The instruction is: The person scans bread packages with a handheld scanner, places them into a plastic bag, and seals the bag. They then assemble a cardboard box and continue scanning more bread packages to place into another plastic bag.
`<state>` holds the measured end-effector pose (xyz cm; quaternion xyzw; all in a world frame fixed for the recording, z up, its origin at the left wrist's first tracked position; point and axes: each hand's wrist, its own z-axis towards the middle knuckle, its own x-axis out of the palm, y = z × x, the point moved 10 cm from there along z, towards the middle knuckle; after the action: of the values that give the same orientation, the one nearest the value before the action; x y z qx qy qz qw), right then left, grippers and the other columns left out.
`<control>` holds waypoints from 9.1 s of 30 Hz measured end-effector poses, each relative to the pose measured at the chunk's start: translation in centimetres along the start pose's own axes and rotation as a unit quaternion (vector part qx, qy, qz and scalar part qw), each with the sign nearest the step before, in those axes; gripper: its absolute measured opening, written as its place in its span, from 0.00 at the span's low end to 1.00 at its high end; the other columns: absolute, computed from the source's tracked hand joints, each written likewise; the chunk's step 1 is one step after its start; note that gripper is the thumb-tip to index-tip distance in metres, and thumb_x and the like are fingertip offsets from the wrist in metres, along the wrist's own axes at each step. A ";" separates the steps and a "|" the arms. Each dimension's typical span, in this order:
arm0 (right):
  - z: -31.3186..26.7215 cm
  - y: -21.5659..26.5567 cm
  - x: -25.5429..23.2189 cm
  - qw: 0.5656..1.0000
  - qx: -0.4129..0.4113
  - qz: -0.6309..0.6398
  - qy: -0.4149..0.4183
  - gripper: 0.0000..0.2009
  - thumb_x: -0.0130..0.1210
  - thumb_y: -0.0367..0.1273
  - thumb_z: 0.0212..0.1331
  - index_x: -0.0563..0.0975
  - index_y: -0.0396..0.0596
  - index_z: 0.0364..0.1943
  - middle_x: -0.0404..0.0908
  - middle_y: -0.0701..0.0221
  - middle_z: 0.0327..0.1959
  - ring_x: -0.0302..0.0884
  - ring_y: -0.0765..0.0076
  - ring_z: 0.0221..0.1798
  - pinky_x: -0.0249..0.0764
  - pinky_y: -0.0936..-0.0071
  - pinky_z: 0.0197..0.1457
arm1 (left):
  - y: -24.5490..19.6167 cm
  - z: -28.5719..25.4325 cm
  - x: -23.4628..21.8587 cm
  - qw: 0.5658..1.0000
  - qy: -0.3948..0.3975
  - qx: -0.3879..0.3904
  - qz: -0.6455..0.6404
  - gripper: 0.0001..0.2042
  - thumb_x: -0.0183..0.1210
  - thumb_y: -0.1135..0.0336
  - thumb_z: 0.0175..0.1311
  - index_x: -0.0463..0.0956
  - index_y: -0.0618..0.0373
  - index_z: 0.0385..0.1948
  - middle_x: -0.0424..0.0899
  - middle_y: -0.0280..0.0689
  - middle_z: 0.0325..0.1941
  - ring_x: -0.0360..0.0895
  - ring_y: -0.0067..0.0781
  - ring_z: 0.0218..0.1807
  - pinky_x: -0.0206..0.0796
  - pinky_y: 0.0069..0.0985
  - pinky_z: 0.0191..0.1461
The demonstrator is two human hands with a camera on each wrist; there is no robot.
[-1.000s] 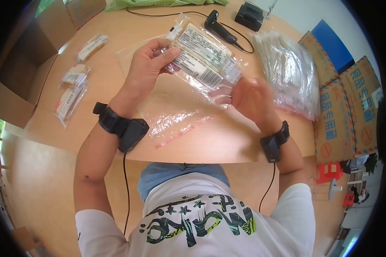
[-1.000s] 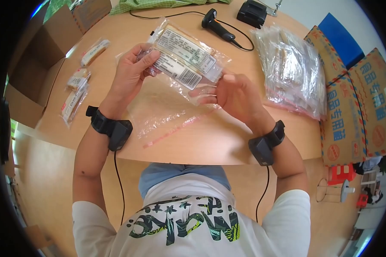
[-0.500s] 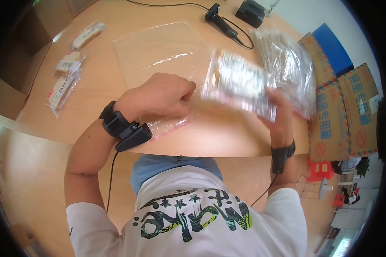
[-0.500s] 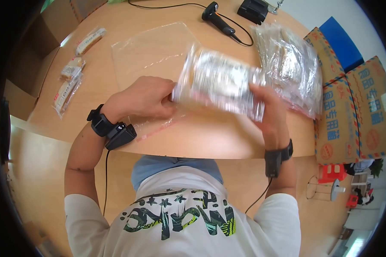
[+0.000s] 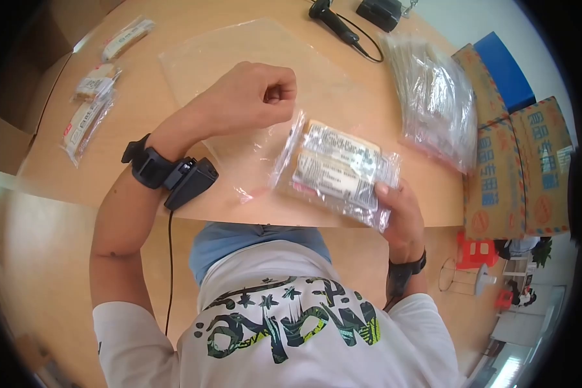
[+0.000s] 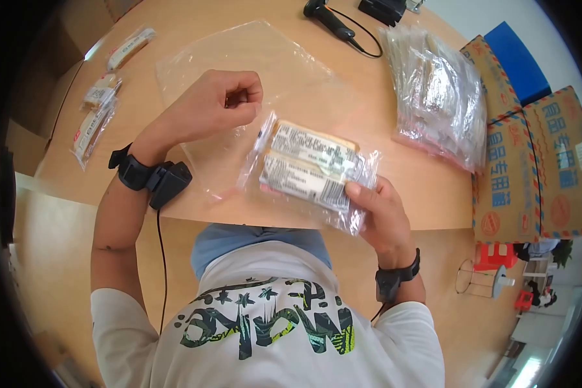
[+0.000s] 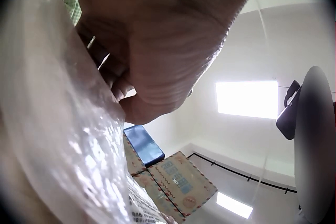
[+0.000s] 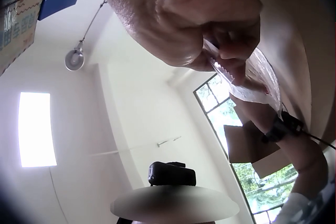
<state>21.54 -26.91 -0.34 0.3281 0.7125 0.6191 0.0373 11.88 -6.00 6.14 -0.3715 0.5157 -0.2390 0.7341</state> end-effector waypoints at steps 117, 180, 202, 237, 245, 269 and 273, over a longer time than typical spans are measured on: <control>19.2 16.6 9.5 0.835 -0.362 -0.414 0.006 0.15 0.60 0.39 0.52 0.75 0.41 0.35 0.71 0.75 0.21 0.69 0.80 0.24 0.65 0.77 0.29 | 19.3 -6.4 -25.5 0.722 -0.354 -0.369 0.466 0.13 0.52 0.64 0.61 0.82 0.51 0.42 0.82 0.42 0.48 0.76 0.43 0.55 0.68 0.42 0.53; 16.9 13.1 13.9 0.784 -0.312 -0.512 0.159 0.16 0.61 0.30 0.51 0.75 0.40 0.45 0.74 0.72 0.26 0.67 0.74 0.30 0.67 0.74 0.36 | 10.0 2.7 -14.3 0.943 -0.158 0.004 -0.293 0.27 0.66 0.67 0.56 0.67 0.64 0.58 0.82 0.39 0.48 0.80 0.22 0.44 0.71 0.20 0.52; 16.0 21.0 8.2 0.857 -0.397 -0.327 0.035 0.17 0.66 0.36 0.51 0.77 0.41 0.41 0.74 0.76 0.28 0.71 0.80 0.29 0.72 0.80 0.33 | 12.3 10.7 -19.5 0.919 -0.379 -0.081 0.069 0.23 0.58 0.69 0.54 0.72 0.61 0.55 0.78 0.40 0.46 0.75 0.31 0.49 0.69 0.27 0.51; 15.0 17.1 10.1 0.776 -0.419 -0.462 0.091 0.24 0.62 0.29 0.46 0.75 0.41 0.52 0.81 0.68 0.32 0.74 0.75 0.34 0.72 0.74 0.42 | 11.5 2.5 -14.4 0.845 -0.295 -0.012 -0.445 0.11 0.58 0.59 0.65 0.76 0.53 0.42 0.82 0.29 0.34 0.76 0.19 0.31 0.66 0.19 0.34; 16.4 16.2 9.3 0.810 -0.349 -0.453 0.133 0.18 0.64 0.33 0.50 0.79 0.42 0.45 0.80 0.73 0.31 0.73 0.78 0.34 0.70 0.77 0.41 | 12.6 1.2 -13.7 0.923 -0.279 -0.032 -0.263 0.21 0.62 0.57 0.62 0.74 0.55 0.54 0.82 0.25 0.36 0.75 0.12 0.33 0.63 0.13 0.32; 15.4 14.3 11.5 0.798 -0.322 -0.495 0.122 0.17 0.67 0.36 0.50 0.80 0.42 0.42 0.81 0.71 0.31 0.72 0.76 0.34 0.71 0.74 0.42 | 10.4 1.9 -12.0 0.933 -0.249 0.007 -0.260 0.20 0.61 0.59 0.63 0.75 0.59 0.53 0.82 0.31 0.42 0.77 0.17 0.40 0.70 0.18 0.41; 15.3 16.2 10.6 0.791 -0.413 -0.440 0.099 0.18 0.67 0.37 0.51 0.80 0.41 0.42 0.81 0.72 0.31 0.72 0.78 0.34 0.70 0.76 0.42 | 11.3 2.0 -12.3 0.933 -0.249 -0.036 -0.257 0.17 0.59 0.59 0.65 0.74 0.57 0.51 0.80 0.27 0.39 0.75 0.14 0.36 0.67 0.16 0.37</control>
<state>27.11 -8.08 14.52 -0.1307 0.4563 0.7999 0.3672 9.07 10.48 4.71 -0.5653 0.2115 -0.2999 0.7388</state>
